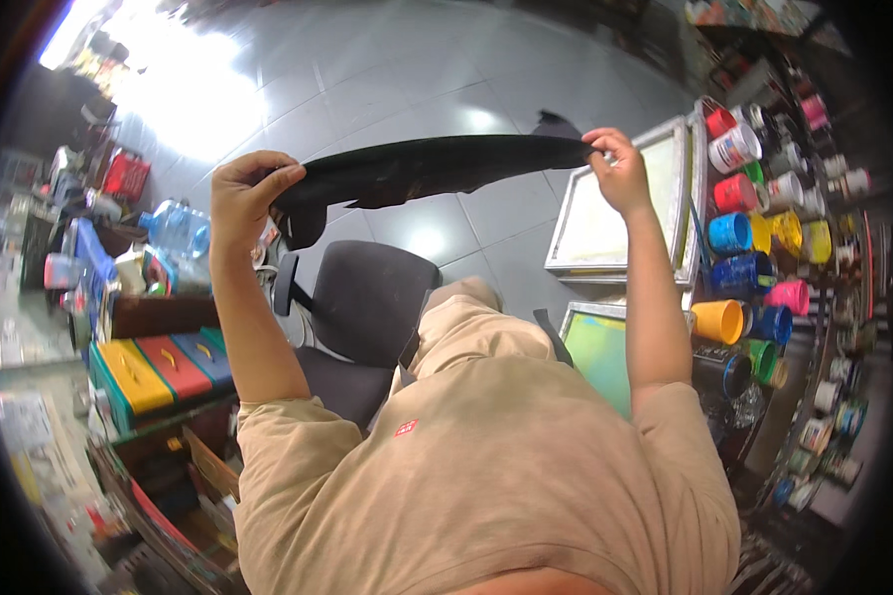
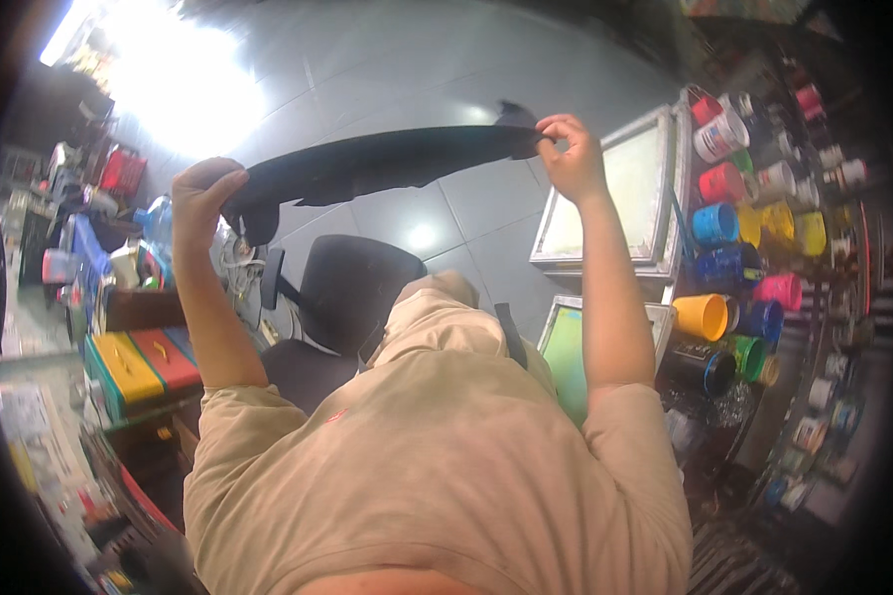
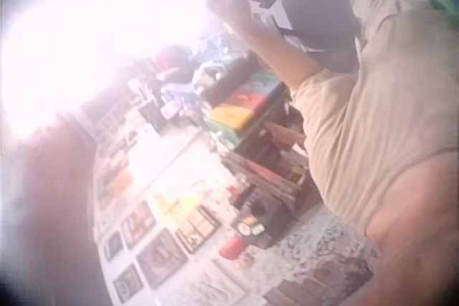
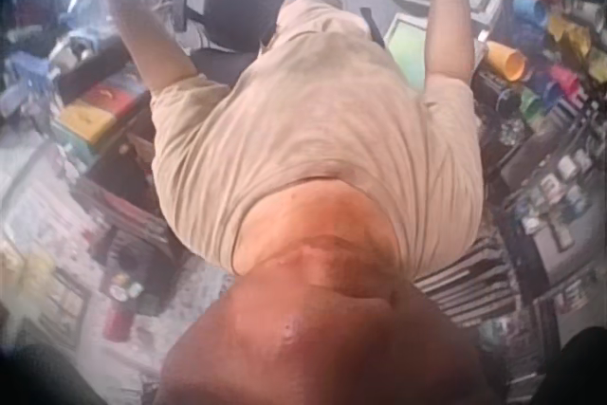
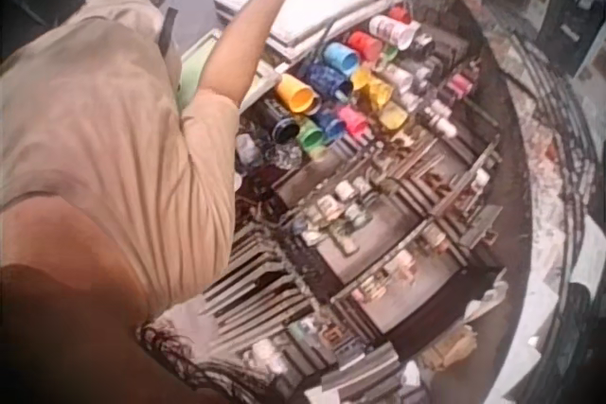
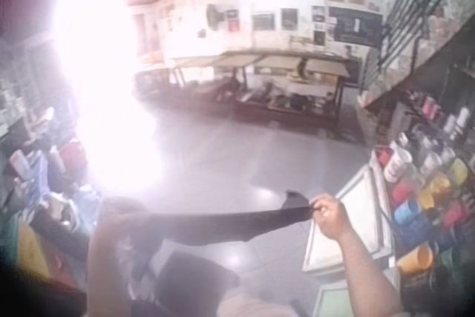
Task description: The person retrieves a black fabric piece from a pile, moves to a worktable, and uses shears to cut the fabric into smaller pieces. The person then places the cut fabric on a printed image on the table.
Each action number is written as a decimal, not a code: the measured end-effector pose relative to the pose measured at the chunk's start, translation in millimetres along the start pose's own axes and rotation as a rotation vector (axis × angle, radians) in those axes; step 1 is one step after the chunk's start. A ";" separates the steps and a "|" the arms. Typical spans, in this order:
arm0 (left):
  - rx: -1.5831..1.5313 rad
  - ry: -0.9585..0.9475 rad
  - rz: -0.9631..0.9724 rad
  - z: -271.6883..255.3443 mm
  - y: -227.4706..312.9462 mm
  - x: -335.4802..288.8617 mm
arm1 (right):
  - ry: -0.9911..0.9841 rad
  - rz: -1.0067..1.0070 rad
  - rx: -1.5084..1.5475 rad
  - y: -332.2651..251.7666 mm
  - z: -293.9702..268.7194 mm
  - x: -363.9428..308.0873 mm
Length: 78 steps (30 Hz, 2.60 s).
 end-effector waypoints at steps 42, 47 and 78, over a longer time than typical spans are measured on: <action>-0.333 1.811 -0.264 -359.5 -354.2 149.1 | -1.601 -0.125 0.166 -145.8 917.3 412.6; -0.218 2.156 -0.025 -385.2 -316.6 72.8 | -1.702 -0.801 -0.139 -263.5 1005.2 330.1; 1.826 2.375 -1.220 -626.9 -65.6 -356.7 | -2.309 -1.028 0.120 -592.4 1102.3 -48.5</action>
Point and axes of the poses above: each hand's wrist, its own x-axis towards the middle knuckle, its own z-axis out of the palm, y = z × x, the point moved 6 cm from there along x, towards the middle knuckle, and after that the axes turned 4 degrees about -x, right-handed, at the moved point
